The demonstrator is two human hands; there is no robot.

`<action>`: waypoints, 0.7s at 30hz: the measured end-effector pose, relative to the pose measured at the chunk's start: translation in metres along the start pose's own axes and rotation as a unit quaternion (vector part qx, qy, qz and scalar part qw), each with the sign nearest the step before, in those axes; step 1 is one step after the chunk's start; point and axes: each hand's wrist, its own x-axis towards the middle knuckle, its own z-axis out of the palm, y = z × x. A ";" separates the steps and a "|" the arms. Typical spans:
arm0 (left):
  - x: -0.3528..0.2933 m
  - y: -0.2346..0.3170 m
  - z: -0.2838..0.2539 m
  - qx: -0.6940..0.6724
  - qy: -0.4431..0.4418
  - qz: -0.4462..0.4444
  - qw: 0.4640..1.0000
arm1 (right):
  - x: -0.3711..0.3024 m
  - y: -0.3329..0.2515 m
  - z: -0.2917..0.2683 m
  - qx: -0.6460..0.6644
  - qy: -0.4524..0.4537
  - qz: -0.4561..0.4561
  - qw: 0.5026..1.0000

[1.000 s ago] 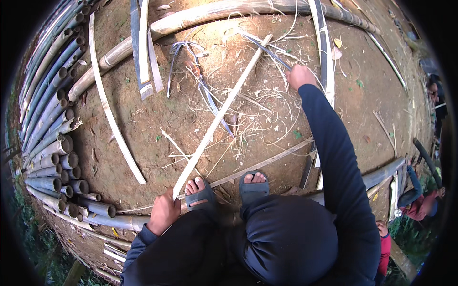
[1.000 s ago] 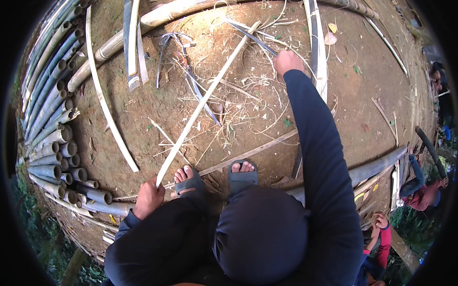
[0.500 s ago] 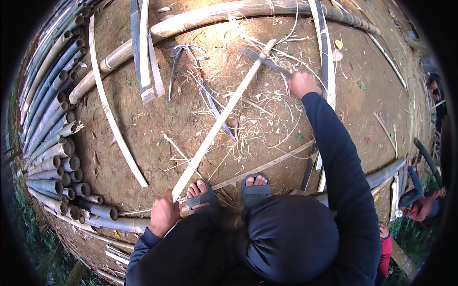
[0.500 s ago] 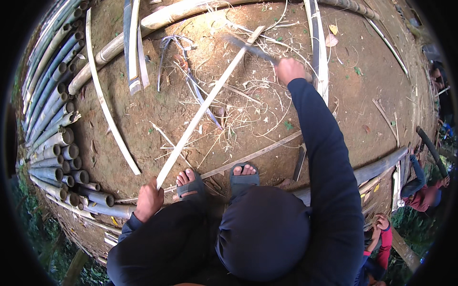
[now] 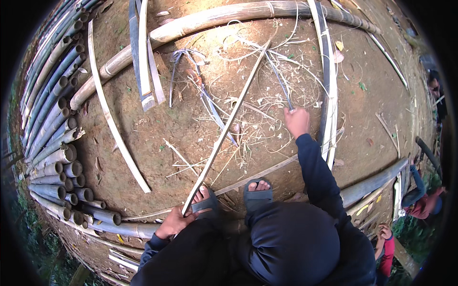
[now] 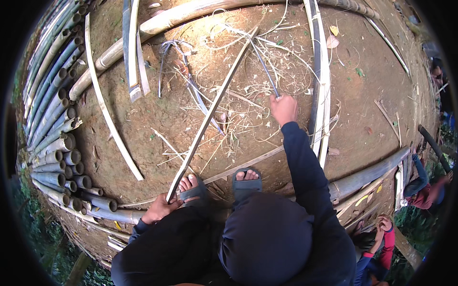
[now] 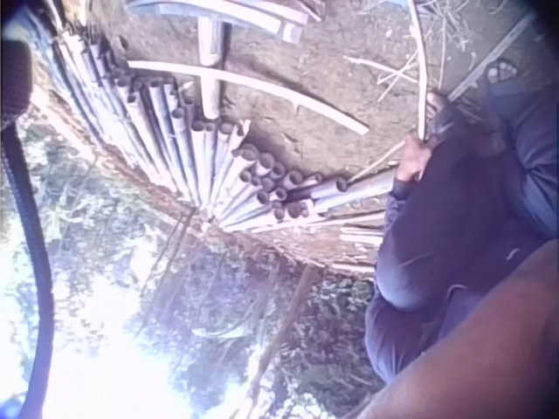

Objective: The person strips layers from a length of bamboo using a knife while sitting on the ground, periodically flipping the bamboo over to work on the other side.

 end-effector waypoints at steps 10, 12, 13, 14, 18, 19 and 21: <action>0.013 -0.010 -0.022 -0.326 -0.179 -0.120 0.920 | -0.087 0.034 0.017 -0.032 0.066 0.031 0.997; 0.014 -0.010 -0.019 -0.292 -0.151 -0.114 0.938 | -0.097 0.022 0.017 -0.093 0.091 -0.018 0.991; 0.013 -0.007 -0.016 -0.288 -0.118 -0.122 0.942 | -0.102 0.011 0.016 -0.123 0.102 -0.044 0.986; 0.015 -0.008 -0.013 -0.276 -0.104 -0.119 0.948 | -0.106 0.001 0.012 -0.107 0.081 -0.085 0.987; 0.019 -0.006 -0.005 -0.249 -0.059 -0.111 0.960 | -0.129 -0.036 0.010 0.008 -0.034 -0.241 0.970; 0.020 -0.005 -0.005 -0.252 -0.058 -0.113 0.959 | -0.140 -0.049 0.008 0.064 -0.135 -0.225 0.963; 0.021 -0.006 -0.002 -0.268 -0.060 -0.107 0.956 | -0.165 -0.058 0.004 0.121 -0.312 -0.228 0.914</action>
